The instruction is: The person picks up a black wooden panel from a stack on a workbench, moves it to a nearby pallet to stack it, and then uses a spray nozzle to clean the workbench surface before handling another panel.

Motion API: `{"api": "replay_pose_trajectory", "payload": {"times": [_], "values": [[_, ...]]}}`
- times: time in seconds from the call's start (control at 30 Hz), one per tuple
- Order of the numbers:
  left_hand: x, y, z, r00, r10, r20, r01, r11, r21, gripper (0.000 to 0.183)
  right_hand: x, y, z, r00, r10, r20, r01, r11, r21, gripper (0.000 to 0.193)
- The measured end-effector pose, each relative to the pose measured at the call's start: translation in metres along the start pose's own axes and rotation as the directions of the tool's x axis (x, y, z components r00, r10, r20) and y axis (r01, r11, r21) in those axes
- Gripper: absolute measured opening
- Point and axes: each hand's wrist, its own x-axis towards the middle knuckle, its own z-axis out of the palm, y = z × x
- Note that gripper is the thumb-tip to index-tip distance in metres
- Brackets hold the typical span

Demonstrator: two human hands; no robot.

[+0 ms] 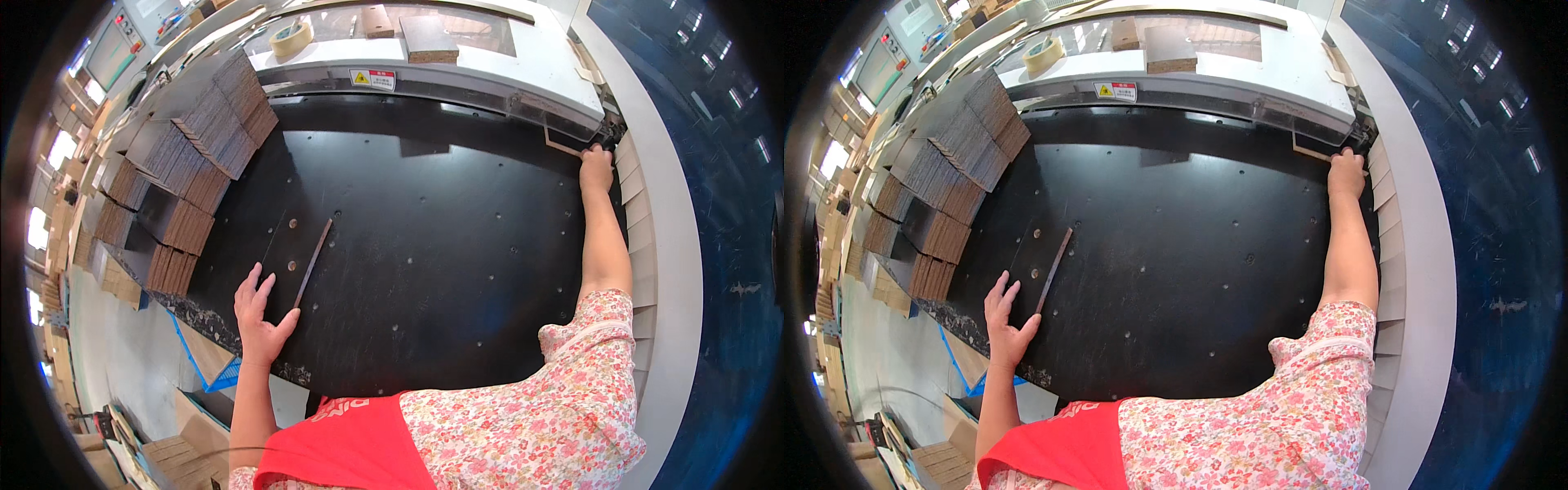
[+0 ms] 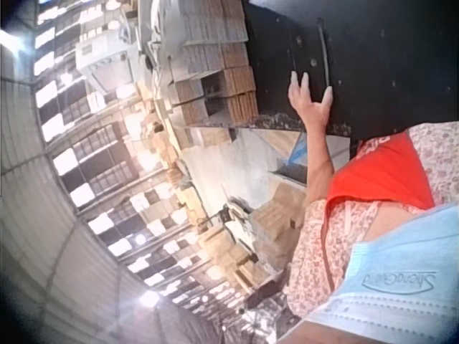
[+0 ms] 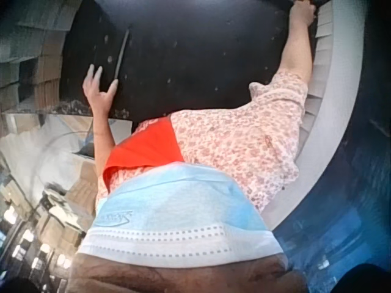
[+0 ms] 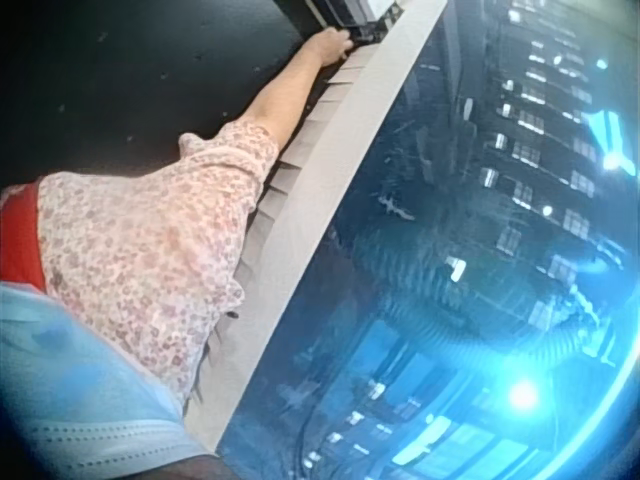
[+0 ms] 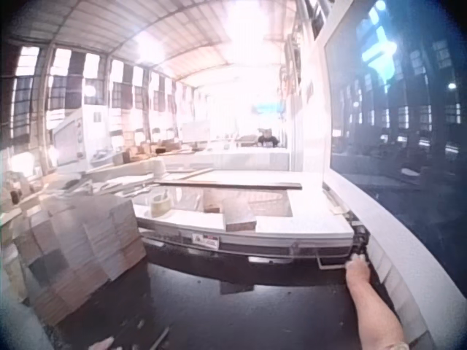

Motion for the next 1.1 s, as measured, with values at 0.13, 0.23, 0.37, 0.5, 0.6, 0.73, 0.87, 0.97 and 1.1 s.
{"api": "replay_pose_trajectory", "payload": {"times": [0.13, 0.23, 0.37, 0.5, 0.6, 0.73, 0.87, 0.97, 1.1], "values": [[0.001, 0.000, 0.002, 1.000, 0.009, 0.006, -0.009, 1.000, -0.018, 0.065, -0.002, 0.010, 0.011, 0.992, 0.106, -0.066, -0.097, 0.986, 0.132, 0.032], [0.001, 0.000, 0.004, 1.000, -0.012, 0.000, 0.012, 1.000, -0.011, 0.065, -0.023, -0.035, 0.000, 0.986, 0.149, 0.068, -0.127, 0.957, -0.260, 0.065], [0.006, 0.010, -0.001, 0.999, -0.031, 0.025, 0.032, 0.999, -0.034, 0.065, -0.035, -0.089, 0.003, 0.915, 0.395, 0.090, -0.379, 0.913, -0.153, 0.090], [-0.003, -0.003, -0.003, 0.999, -0.035, 0.003, 0.035, 0.998, -0.047, 0.065, -0.028, -0.110, 0.000, 0.884, 0.418, 0.211, -0.375, 0.902, -0.215, 0.085], [0.000, 0.000, -0.007, 1.000, -0.003, 0.008, 0.003, 0.999, -0.040, 0.064, -0.039, -0.118, -0.020, 0.896, 0.431, 0.110, -0.400, 0.889, -0.222, 0.076], [-0.002, -0.005, -0.007, 0.999, 0.025, -0.026, -0.025, 1.000, -0.005, 0.064, -0.034, -0.105, -0.005, 0.894, 0.439, 0.090, -0.404, 0.876, -0.265, 0.084], [-0.005, -0.006, -0.006, 1.000, 0.005, -0.021, -0.006, 0.999, -0.035, 0.065, -0.025, -0.095, 0.009, 0.856, 0.488, 0.168, -0.434, 0.857, -0.279, 0.096], [-0.011, -0.004, -0.007, 1.000, -0.017, -0.019, 0.017, 1.000, -0.023, 0.066, -0.032, -0.110, 0.003, 0.854, 0.483, 0.191, -0.419, 0.858, -0.298, 0.094], [-0.009, -0.005, -0.006, 1.000, -0.005, -0.023, 0.004, 0.999, -0.033, 0.066, -0.031, -0.109, 0.003, 0.867, 0.461, 0.192, -0.401, 0.871, -0.283, 0.095]]}}
